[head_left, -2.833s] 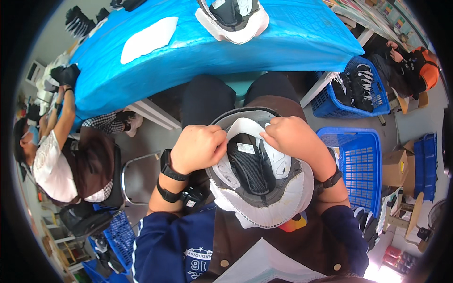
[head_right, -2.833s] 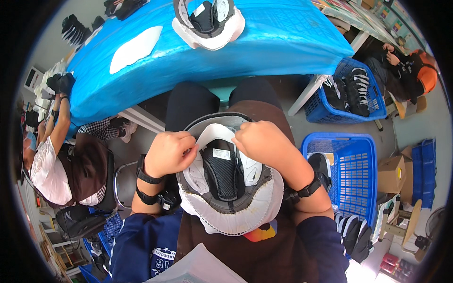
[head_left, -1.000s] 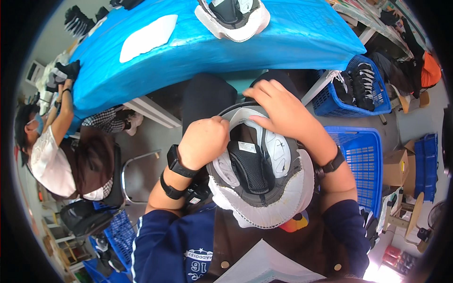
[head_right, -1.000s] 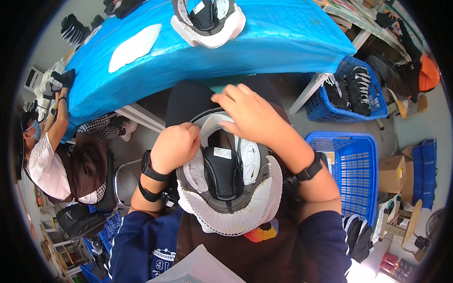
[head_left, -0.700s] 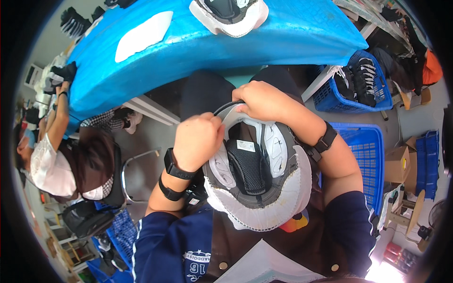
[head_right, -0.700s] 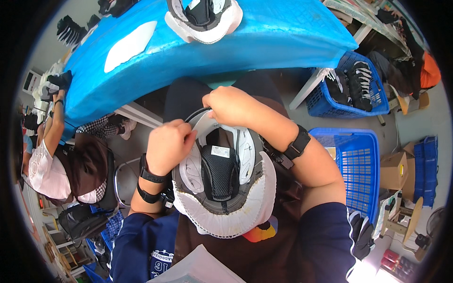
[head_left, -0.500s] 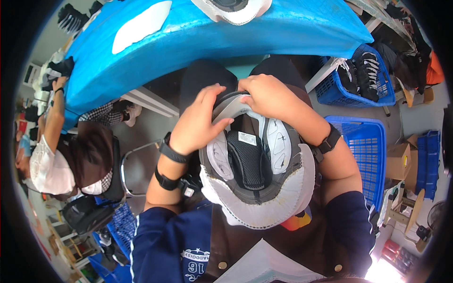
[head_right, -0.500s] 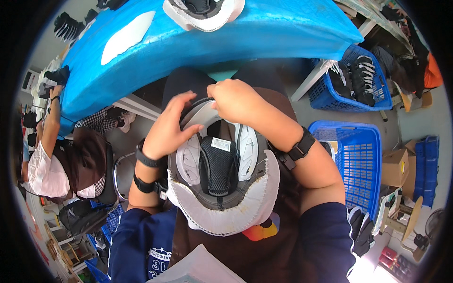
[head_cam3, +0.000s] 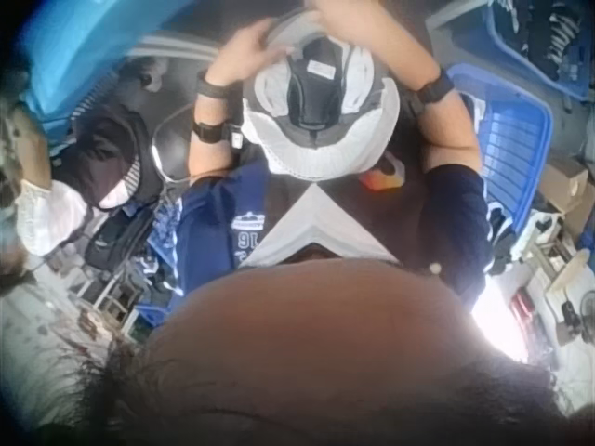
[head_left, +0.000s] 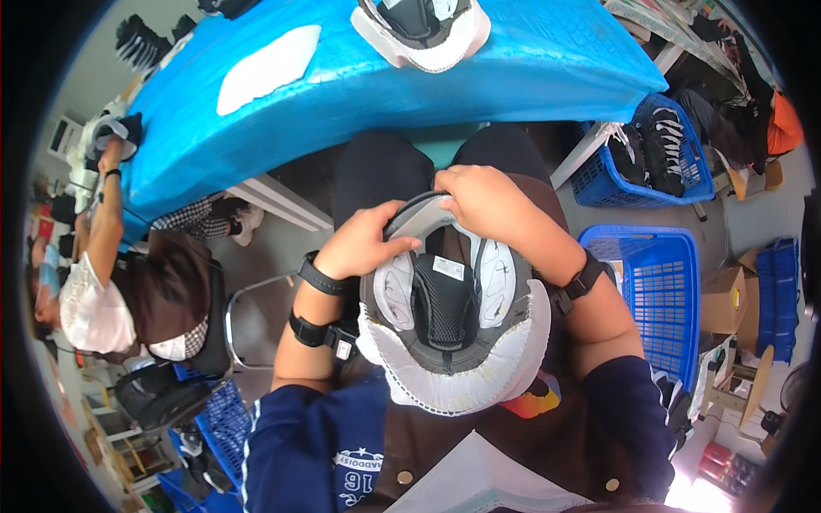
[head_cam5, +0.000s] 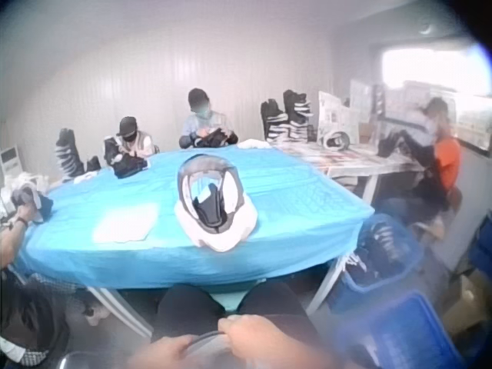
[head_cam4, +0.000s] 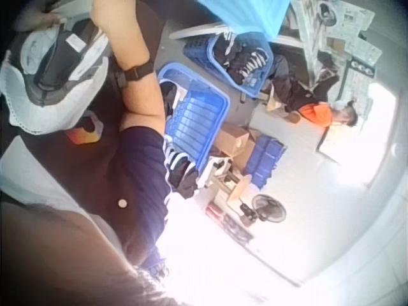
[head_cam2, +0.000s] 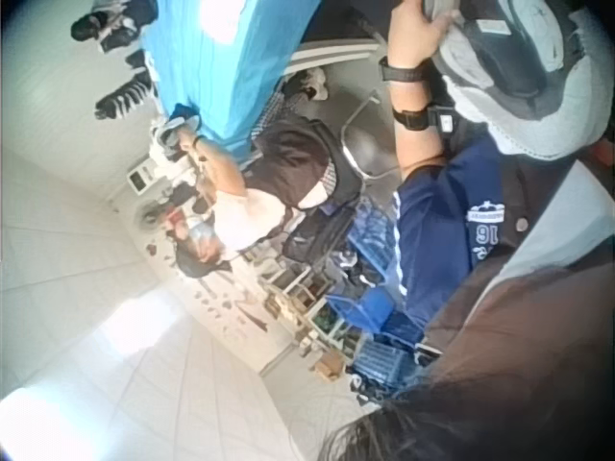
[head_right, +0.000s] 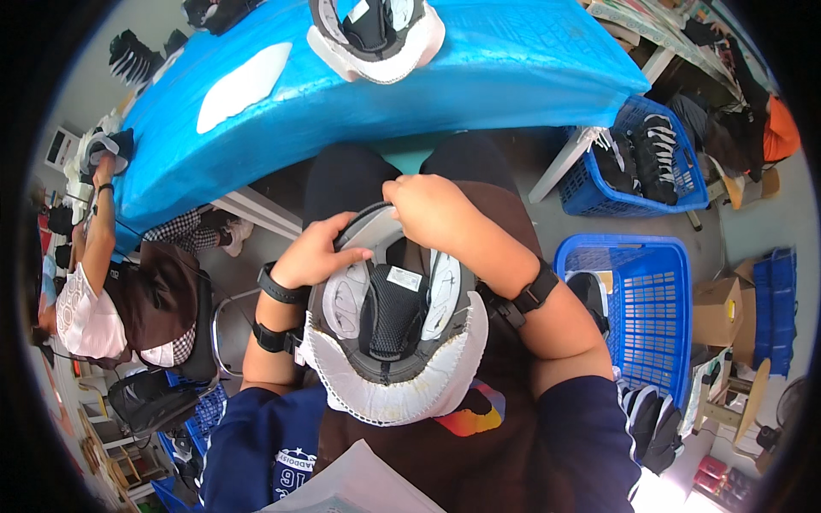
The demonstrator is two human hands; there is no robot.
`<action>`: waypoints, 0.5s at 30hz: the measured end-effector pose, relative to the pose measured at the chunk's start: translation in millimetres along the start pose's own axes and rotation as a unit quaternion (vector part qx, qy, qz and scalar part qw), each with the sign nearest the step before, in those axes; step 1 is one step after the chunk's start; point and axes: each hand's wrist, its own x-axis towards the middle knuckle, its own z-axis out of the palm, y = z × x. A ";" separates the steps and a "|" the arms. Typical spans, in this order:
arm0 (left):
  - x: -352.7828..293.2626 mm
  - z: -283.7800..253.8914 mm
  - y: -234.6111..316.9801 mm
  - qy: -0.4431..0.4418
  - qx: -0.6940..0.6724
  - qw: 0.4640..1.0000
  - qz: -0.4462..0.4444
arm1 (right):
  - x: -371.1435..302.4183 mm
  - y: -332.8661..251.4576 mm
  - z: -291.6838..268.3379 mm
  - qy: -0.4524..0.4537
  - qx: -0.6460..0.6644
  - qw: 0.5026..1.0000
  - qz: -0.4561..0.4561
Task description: The person inserts white foam inserts into the interior of a shoe, adjusts the inner lining, and places the shoe into a blue basket. The process is repeated with another shoe.
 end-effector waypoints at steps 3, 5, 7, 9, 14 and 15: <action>-0.7 0.9 2.5 -0.004 0.010 1.000 0.029 | -2.0 0.6 0.2 -0.006 0.010 1.000 0.027; -0.8 2.4 2.8 0.000 0.020 0.999 0.027 | -3.5 1.7 0.4 0.015 0.021 1.000 0.003; -0.7 3.4 2.7 -0.003 0.027 1.000 0.009 | -4.6 2.6 0.7 0.017 0.022 1.000 -0.001; -0.8 3.8 2.7 -0.006 0.006 1.000 0.008 | -4.9 2.9 1.1 0.006 0.018 1.000 0.003; -2.3 4.5 3.8 -0.007 -0.002 1.000 0.011 | -6.7 -0.5 0.3 0.019 0.015 1.000 -0.017; -2.7 4.6 4.0 -0.004 0.001 1.000 0.017 | -7.4 -2.2 -0.4 0.014 0.011 1.000 -0.022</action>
